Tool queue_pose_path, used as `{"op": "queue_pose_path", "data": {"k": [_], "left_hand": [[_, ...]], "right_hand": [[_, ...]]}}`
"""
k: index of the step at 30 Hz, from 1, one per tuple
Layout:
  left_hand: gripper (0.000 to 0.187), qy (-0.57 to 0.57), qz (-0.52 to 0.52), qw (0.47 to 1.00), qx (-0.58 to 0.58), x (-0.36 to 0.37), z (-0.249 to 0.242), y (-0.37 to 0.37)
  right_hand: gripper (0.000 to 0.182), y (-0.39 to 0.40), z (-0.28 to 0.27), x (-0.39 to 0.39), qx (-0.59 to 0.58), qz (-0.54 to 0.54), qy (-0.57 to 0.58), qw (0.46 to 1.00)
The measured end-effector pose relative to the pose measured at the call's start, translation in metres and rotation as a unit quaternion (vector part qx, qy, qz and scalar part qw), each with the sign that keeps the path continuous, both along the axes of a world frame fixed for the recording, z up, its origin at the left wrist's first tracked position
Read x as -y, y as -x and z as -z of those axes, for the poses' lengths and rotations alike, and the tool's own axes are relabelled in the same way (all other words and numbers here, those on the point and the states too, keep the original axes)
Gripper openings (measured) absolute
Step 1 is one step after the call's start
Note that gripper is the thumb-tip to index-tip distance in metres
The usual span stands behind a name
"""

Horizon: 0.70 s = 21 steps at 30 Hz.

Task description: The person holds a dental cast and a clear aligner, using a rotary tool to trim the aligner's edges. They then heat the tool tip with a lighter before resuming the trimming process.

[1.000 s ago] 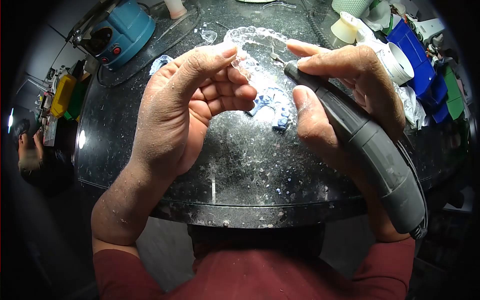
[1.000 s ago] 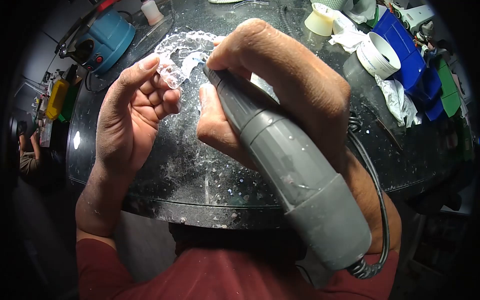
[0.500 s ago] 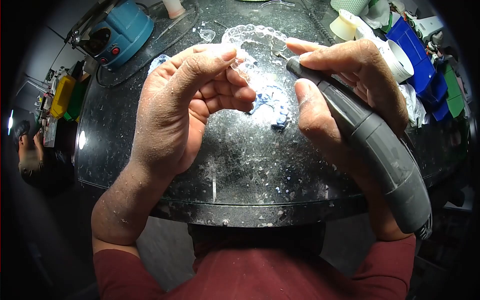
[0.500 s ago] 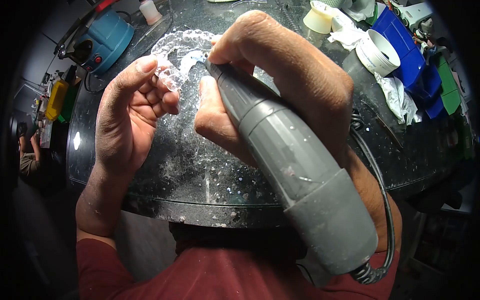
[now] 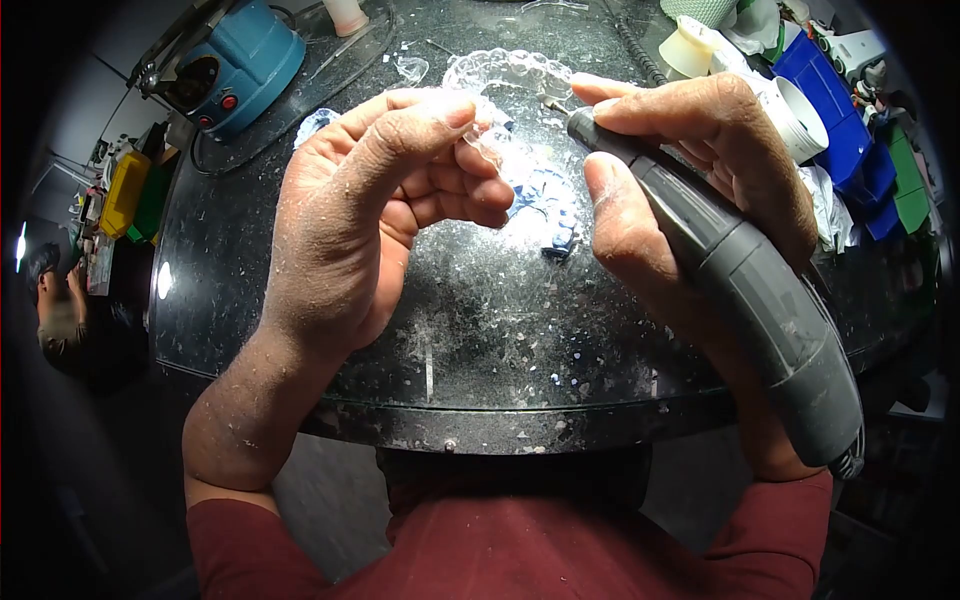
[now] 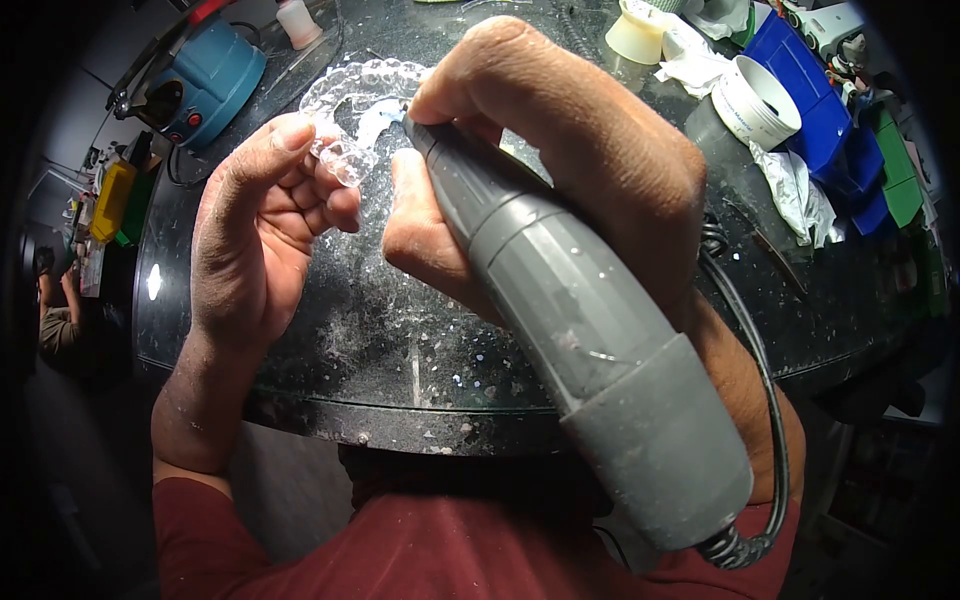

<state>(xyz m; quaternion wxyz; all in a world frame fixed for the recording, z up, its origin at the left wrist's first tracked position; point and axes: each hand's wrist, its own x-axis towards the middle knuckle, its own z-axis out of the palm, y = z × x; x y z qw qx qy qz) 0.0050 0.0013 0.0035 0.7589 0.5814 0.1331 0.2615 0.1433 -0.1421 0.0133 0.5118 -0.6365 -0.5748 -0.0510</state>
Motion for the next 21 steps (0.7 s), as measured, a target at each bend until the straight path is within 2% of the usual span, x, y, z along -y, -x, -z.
{"op": "queue_pose_path", "data": {"k": [2, 4, 8, 10, 21], "left_hand": [[0.03, -0.001, 0.0, 1.0, -0.003, 0.0, 0.001, 0.0], [0.03, -0.002, 0.001, 1.0, -0.006, 0.0, 0.001, 0.0], [0.03, -0.003, 0.004, 1.0, -0.001, 0.001, 0.001, 0.0], [0.03, -0.003, 0.005, 1.0, 0.002, 0.001, 0.001, 0.0], [0.029, 0.0, 0.017, 1.0, -0.004, 0.002, 0.002, 0.0]], "right_hand": [[0.024, -0.004, 0.007, -0.003, 0.004, 0.003, 0.001, 1.0], [0.024, -0.014, 0.024, -0.011, -0.004, -0.102, -0.144, 0.984], [0.025, -0.005, 0.009, -0.003, -0.094, -0.105, -0.11, 0.984], [0.024, -0.015, 0.01, -0.001, 0.036, -0.072, -0.051, 0.995], [0.024, -0.014, 0.01, -0.001, 0.043, -0.068, -0.062, 0.995]]}}
